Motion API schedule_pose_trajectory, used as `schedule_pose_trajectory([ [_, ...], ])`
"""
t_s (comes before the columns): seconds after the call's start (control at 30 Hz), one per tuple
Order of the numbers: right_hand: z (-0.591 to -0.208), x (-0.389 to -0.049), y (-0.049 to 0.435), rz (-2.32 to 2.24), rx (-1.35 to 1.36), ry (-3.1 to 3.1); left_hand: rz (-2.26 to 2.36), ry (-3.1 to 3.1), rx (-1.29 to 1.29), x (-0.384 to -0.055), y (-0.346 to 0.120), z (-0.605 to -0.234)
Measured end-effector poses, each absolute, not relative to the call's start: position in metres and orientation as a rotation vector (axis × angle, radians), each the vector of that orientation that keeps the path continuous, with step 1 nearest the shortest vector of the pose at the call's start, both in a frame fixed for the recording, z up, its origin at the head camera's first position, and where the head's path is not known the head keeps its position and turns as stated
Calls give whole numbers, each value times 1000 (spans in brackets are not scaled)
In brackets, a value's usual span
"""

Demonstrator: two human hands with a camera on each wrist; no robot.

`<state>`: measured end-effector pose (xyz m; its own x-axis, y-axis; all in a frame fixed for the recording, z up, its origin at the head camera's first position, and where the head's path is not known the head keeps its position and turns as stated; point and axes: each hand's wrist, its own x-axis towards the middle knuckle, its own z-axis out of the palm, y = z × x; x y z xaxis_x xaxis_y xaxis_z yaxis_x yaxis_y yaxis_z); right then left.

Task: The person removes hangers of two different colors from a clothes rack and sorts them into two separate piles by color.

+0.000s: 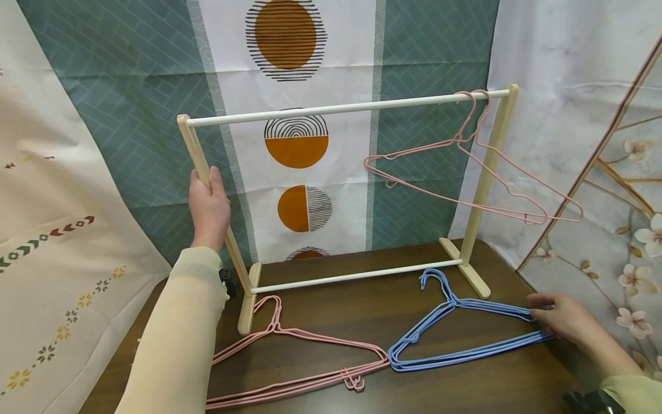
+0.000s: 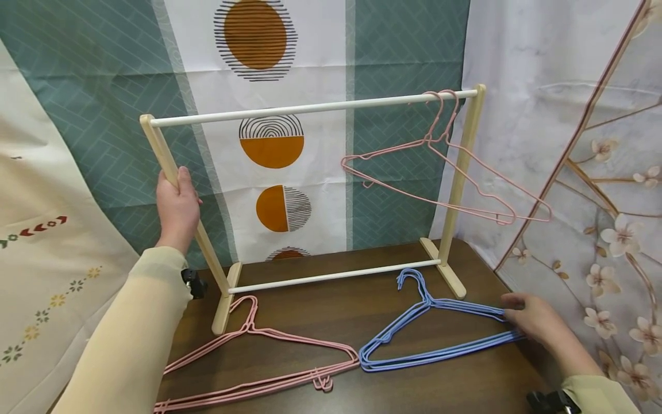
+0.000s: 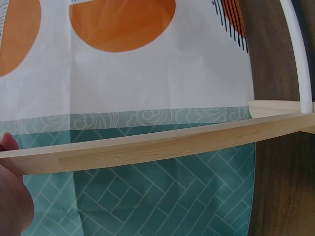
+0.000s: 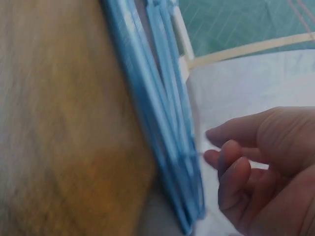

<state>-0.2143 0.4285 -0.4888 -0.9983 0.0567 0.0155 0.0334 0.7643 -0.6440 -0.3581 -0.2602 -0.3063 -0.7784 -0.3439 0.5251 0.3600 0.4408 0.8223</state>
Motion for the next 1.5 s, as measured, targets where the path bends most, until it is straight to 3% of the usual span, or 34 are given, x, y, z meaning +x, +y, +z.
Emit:
schedule_pose_trajectory([
  [0.43,-426,-227,384,1412,37,-2325,-1394,-2053,-3,-357,-264,-308],
  [0.83,-379,-235,367,1211,-100,-2031,-1383,-2059,-7,-357,-262,-307],
  [1.13,-369,-242,379,1110,-203,-2062,-1346,-2063,-16,-358,-258,-306],
  [1.5,-369,-252,380,1410,112,-2187,-1364,-2062,1,-358,-260,-308],
])
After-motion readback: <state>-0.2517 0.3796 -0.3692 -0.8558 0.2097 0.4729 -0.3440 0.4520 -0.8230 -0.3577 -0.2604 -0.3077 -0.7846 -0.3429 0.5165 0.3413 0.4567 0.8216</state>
